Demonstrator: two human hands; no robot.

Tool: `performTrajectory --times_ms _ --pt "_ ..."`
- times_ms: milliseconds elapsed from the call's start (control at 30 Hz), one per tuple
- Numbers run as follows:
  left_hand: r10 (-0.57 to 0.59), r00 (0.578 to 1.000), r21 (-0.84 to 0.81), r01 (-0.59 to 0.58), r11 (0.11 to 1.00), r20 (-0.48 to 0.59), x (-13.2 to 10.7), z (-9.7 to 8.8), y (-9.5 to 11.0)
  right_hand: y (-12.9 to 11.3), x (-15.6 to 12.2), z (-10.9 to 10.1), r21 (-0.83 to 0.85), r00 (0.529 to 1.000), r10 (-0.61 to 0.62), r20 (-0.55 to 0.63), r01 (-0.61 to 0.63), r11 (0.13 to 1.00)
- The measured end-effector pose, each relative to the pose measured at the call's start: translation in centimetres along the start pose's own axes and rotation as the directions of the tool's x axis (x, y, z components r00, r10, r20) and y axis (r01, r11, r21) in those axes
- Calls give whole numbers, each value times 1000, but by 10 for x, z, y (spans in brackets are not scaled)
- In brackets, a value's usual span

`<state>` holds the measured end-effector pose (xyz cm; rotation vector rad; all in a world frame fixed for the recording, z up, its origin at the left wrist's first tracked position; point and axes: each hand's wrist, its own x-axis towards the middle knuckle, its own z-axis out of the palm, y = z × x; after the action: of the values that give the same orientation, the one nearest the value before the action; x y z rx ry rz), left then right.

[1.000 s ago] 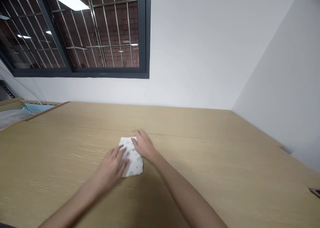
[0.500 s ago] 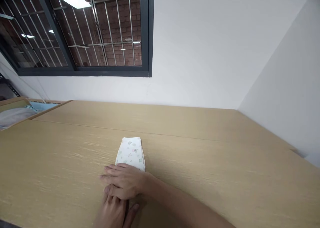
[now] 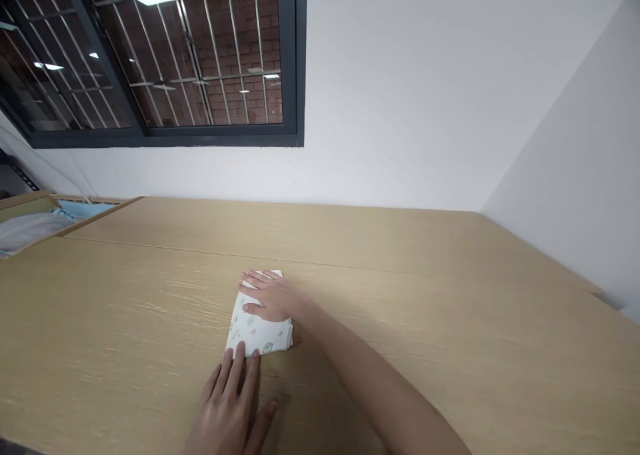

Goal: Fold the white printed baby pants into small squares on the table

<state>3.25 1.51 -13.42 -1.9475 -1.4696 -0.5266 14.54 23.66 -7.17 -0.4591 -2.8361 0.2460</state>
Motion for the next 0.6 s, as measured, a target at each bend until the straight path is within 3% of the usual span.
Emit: performTrajectory --times_ms 233,400,500,600 --pt "-39 999 -53 39 998 4 4 -4 0 31 4 -1 -51 991 132 -35 -134 990" --pt "14 1000 -53 -13 998 7 7 -7 -8 43 -14 -11 25 938 339 -68 -338 941" --pt "5 999 -161 2 987 39 14 -11 -24 32 -33 -19 70 896 419 -146 -413 908" --pt "7 985 -352 54 934 171 29 -18 -51 4 -54 -28 109 888 381 -258 -365 924"
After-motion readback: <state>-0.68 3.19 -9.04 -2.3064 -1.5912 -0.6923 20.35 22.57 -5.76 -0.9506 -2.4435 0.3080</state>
